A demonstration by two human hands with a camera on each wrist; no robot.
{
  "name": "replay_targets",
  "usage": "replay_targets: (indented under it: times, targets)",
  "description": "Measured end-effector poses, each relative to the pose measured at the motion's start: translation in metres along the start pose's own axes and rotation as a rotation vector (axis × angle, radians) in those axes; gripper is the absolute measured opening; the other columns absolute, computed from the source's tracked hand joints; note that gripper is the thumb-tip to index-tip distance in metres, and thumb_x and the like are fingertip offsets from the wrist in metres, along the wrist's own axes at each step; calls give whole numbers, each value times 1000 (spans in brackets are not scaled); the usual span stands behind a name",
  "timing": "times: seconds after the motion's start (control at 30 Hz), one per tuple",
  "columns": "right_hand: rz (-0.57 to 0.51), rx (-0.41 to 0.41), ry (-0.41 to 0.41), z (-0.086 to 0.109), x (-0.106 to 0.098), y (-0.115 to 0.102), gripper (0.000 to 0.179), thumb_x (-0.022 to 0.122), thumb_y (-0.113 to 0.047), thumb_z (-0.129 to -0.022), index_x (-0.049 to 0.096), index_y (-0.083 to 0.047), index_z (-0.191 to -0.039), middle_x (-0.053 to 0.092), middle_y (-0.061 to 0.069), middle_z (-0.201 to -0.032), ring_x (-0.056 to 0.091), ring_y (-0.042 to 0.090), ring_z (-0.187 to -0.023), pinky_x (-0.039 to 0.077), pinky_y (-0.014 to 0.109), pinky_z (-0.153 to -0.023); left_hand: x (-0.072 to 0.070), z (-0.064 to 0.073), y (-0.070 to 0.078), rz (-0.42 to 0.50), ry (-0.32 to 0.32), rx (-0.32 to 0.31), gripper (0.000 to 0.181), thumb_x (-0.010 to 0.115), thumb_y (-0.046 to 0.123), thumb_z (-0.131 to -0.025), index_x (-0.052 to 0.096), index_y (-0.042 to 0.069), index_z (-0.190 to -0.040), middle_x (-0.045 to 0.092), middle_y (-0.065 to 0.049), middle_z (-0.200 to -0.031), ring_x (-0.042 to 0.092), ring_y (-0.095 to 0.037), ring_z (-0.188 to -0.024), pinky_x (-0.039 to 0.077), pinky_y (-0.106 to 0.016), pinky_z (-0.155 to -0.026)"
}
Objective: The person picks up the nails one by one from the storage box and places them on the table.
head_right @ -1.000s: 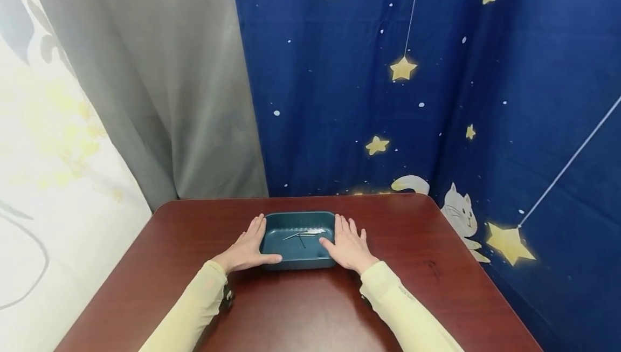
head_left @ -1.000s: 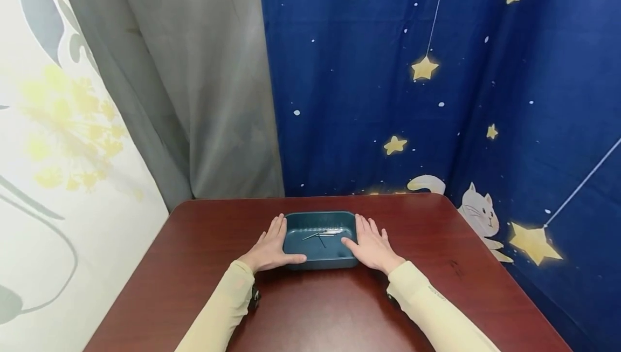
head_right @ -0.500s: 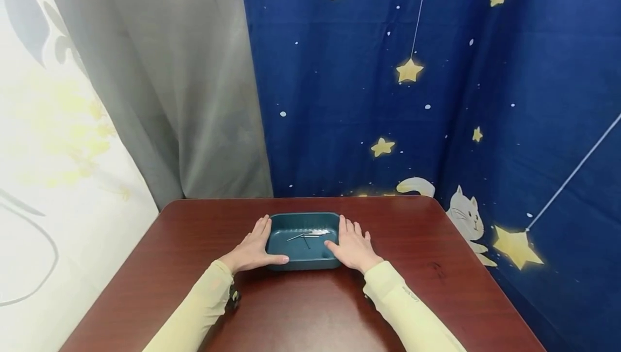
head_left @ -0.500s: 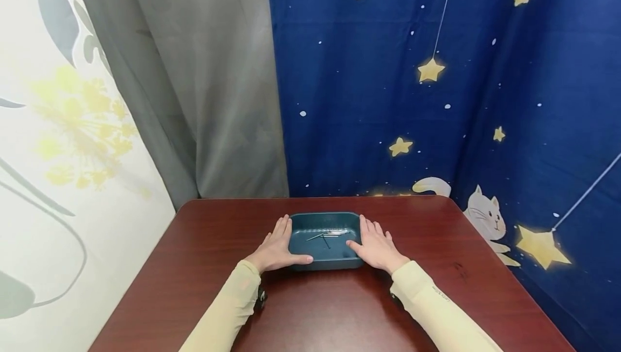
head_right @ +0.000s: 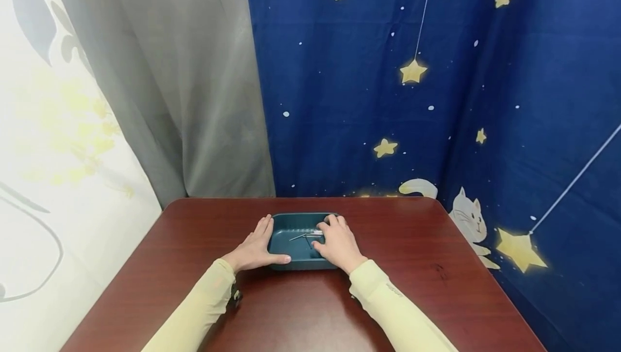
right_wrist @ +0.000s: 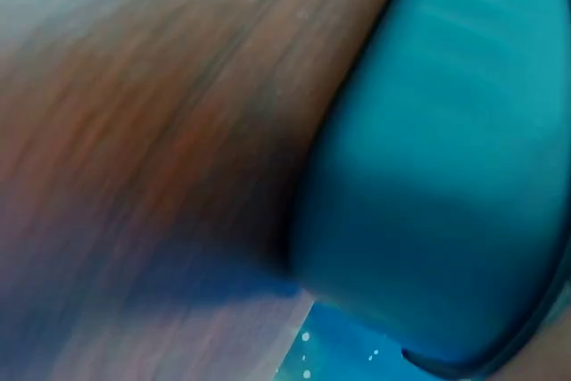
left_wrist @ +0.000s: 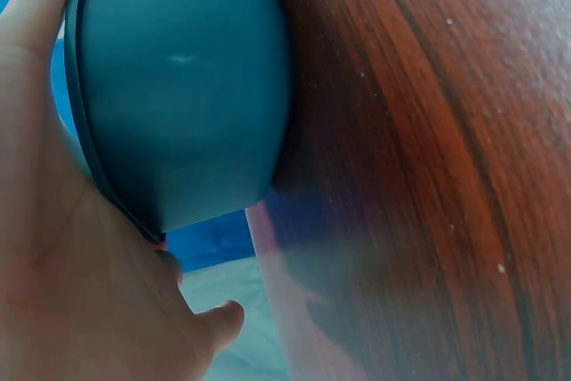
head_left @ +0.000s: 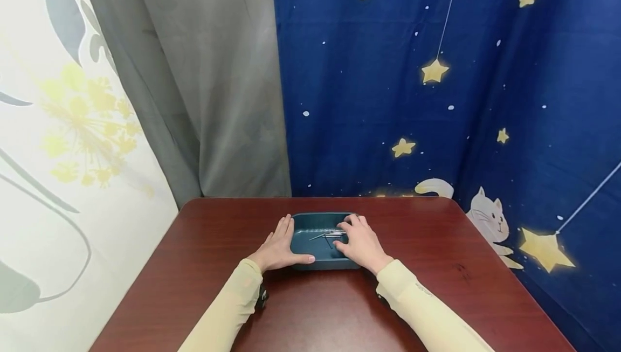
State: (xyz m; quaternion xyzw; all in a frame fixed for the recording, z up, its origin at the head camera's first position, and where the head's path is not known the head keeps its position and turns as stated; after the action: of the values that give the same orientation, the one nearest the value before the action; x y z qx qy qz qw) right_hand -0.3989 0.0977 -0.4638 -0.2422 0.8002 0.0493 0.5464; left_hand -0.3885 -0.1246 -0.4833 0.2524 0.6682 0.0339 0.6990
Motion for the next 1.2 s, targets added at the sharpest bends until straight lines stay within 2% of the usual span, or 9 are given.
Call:
replay_targets:
  times: [0.2,0.37,0.43,0.57,0.7,1.03,1.2]
  targets:
    - [71,9,-113,-7,11,-5,49,69,-52,-73,67,-20,-109,51,-2,-96,41,15,-82,44,33,-65,2,-2,-1,-1,5,1,132,48,89,-52,3,11,-148,-4,-2,-155,-1,-21,-141,15,-53,-109]
    - [104,31,-174,-15,17,-11,44,70,-53,-71,69,-22,-103,52,-2,-89,41,16,-76,43,34,-62,-1,0,-2,3,18,-1,132,49,89,-52,3,11,-148,-4,-2,-155,-1,-20,-141,15,-53,-109]
    - [97,42,-176,-18,18,-13,39,71,-52,-71,70,-23,-96,52,-3,-86,42,16,-74,42,34,-60,-2,0,-2,-2,23,0,132,49,89,-52,4,11,-148,-3,-2,-155,0,-20,-141,16,-53,-108]
    - [79,79,-186,-21,22,-13,24,75,-45,-70,65,-23,-72,50,-2,-79,44,17,-70,41,34,-55,-1,1,-1,-9,14,-1,132,48,89,-52,3,10,-148,-4,-2,-155,-1,-20,-141,16,-52,-109]
    - [86,123,-210,-23,28,-13,29,76,-40,-70,55,-25,-58,51,-1,-80,45,18,-70,42,36,-55,1,2,0,-6,-3,-3,132,49,89,-53,2,11,-148,-5,-2,-155,-1,-20,-141,15,-52,-109]
    - [93,102,-222,-26,32,-22,24,71,-23,-75,55,-20,-58,52,2,-82,46,19,-72,45,36,-56,2,5,0,5,-13,-11,131,50,88,-53,1,12,-148,-4,-2,-155,-2,-21,-141,15,-51,-109]
    - [97,105,-218,-25,28,-21,25,72,-23,-73,54,-20,-57,52,1,-82,45,19,-72,44,36,-56,1,3,2,-4,-12,-2,131,50,88,-53,0,13,-148,-5,-2,-155,-2,-20,-141,15,-50,-110]
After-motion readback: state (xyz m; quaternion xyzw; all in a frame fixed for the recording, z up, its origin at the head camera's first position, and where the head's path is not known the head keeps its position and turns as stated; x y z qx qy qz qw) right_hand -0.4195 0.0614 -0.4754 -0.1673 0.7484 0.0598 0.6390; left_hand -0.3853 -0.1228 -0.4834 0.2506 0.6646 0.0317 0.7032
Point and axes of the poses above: each hand's wrist, its own z-axis away from the middle knuckle, its own x-axis out of the palm, y = z × x, the point moved 6 cm from there along -z, towards the middle knuckle
